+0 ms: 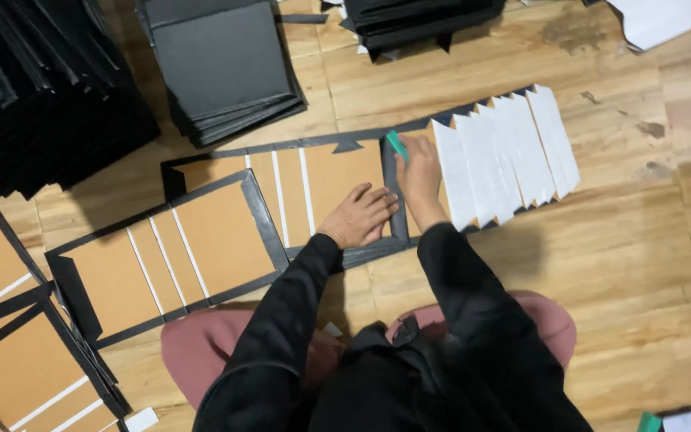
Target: The person sits on the floor and assembles book covers by applying a green tool to the edges of brown cardboard pieces. They handle stacks of black covers and white paper inserts, folding and aligning the components to create finished book structures.
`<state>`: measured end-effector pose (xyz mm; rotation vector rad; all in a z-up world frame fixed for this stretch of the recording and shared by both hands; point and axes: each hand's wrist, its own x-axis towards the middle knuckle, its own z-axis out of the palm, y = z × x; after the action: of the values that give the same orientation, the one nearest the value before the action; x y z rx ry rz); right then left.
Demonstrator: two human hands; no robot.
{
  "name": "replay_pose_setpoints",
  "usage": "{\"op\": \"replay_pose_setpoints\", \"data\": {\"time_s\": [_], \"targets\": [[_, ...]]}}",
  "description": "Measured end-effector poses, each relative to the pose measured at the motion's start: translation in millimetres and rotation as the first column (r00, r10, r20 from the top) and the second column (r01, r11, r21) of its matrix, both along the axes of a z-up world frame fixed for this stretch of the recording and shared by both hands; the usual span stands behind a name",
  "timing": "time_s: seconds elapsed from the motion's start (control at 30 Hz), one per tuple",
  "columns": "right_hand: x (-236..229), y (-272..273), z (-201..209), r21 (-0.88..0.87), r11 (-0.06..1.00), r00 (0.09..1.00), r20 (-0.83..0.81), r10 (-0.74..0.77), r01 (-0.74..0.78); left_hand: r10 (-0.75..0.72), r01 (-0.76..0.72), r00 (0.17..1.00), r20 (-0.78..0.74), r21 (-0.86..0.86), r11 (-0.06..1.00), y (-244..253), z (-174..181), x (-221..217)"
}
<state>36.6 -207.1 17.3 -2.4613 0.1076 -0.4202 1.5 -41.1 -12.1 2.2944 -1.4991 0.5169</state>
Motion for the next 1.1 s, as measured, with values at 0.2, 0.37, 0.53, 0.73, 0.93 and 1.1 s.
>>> {"op": "replay_pose_setpoints", "data": {"time_s": [0.2, 0.37, 0.53, 0.73, 0.93, 1.1], "targets": [[15, 2, -20, -0.195, 0.976, 0.993, -0.084, 0.077, -0.093, 0.017, -0.017, 1.0, -0.003, -0.032, 0.999, 3, -4, 1], [-97, -7, -38, -0.378, 0.919, 0.987, 0.064, 0.15, -0.115, 0.09, -0.091, 0.996, -0.011, -0.049, 0.995, 8, 19, -1], [-158, 1, -38, -0.477, 0.858, 0.981, -0.132, 0.143, -0.189, 0.167, -0.162, 0.979, -0.117, 0.055, 0.985, 10, 7, -4], [-133, -14, -41, -0.11, 0.977, 0.973, -0.163, 0.162, -0.182, 0.176, -0.178, 0.972, -0.159, -0.001, 0.984, 8, 4, -3], [12, -8, -23, -0.155, 0.984, 0.996, -0.046, 0.076, -0.082, 0.189, -0.169, 0.962, -0.198, 0.112, 0.979, 9, 6, -4], [-20, 2, -22, -0.182, 0.974, 0.99, -0.004, 0.138, -0.137, 0.195, -0.162, 0.956, -0.219, 0.158, 0.974, 9, -15, 3]]}}
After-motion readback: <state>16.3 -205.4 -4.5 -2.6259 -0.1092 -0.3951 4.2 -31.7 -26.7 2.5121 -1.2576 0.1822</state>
